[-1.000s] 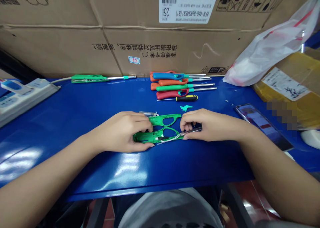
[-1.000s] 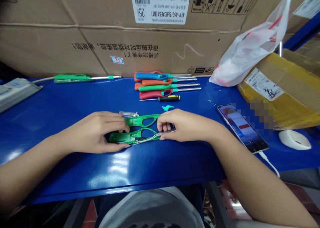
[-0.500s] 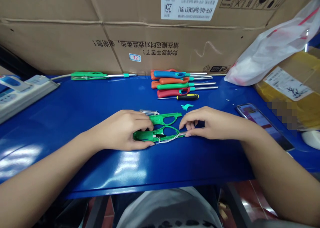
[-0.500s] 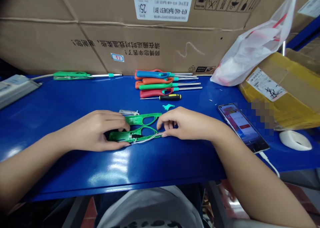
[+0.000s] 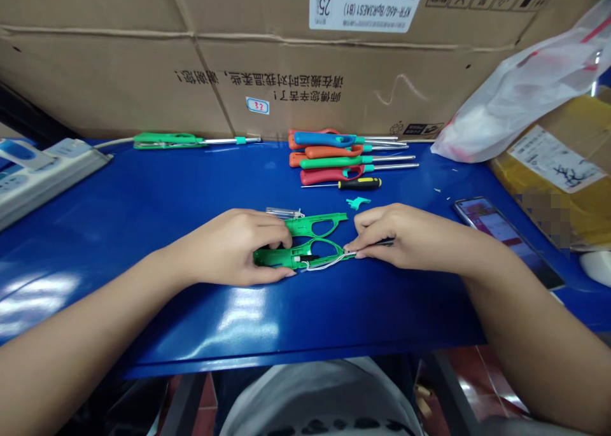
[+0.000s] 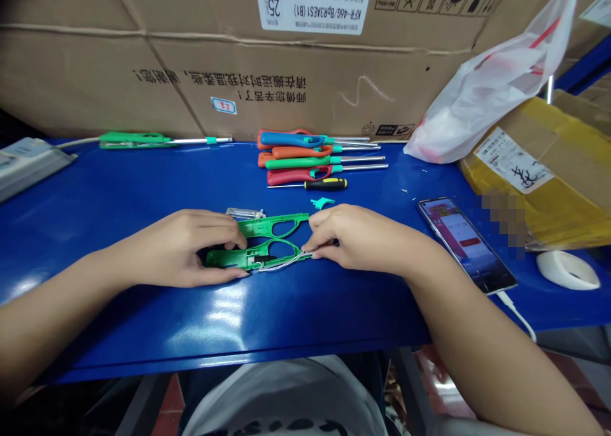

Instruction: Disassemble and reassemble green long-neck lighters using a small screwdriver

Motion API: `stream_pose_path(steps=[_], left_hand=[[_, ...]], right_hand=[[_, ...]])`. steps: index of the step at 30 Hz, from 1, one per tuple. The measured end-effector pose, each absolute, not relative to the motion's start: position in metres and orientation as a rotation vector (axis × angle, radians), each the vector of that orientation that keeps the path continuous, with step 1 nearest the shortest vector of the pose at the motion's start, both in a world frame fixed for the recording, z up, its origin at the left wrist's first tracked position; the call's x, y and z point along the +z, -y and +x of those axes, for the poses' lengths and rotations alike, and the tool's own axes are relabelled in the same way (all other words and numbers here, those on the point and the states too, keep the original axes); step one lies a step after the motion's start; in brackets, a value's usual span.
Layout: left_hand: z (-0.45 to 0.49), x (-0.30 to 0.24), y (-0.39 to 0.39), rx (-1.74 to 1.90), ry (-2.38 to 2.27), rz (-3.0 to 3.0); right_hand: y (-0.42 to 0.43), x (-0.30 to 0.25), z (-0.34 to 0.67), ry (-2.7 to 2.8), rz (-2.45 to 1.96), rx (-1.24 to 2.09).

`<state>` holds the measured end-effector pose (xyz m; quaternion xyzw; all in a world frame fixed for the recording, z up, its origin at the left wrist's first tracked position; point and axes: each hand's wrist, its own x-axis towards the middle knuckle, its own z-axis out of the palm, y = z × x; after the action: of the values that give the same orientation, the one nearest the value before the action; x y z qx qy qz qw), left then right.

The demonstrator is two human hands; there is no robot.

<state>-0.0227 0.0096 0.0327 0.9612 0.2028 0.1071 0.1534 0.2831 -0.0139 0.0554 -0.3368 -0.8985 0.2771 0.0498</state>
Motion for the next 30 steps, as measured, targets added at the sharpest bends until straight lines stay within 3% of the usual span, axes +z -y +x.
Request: stream_pose_path(steps=[12, 25, 30], left_hand=[[-0.024, 0.032, -0.011, 0.304, -0.58, 2.793], [-0.023, 0.032, -0.009, 0.312, -0.584, 2.844], [-0.023, 0.036, -0.009, 0.314, -0.585, 2.906]], right_hand=[[0.012, 0.05, 0.281, 2.662, -1.052, 0.951], [0.015, 0.044, 0.269, 2.509, -1.366, 1.093], [0.014, 0.046, 0.27, 2.537, -1.272, 1.066]])
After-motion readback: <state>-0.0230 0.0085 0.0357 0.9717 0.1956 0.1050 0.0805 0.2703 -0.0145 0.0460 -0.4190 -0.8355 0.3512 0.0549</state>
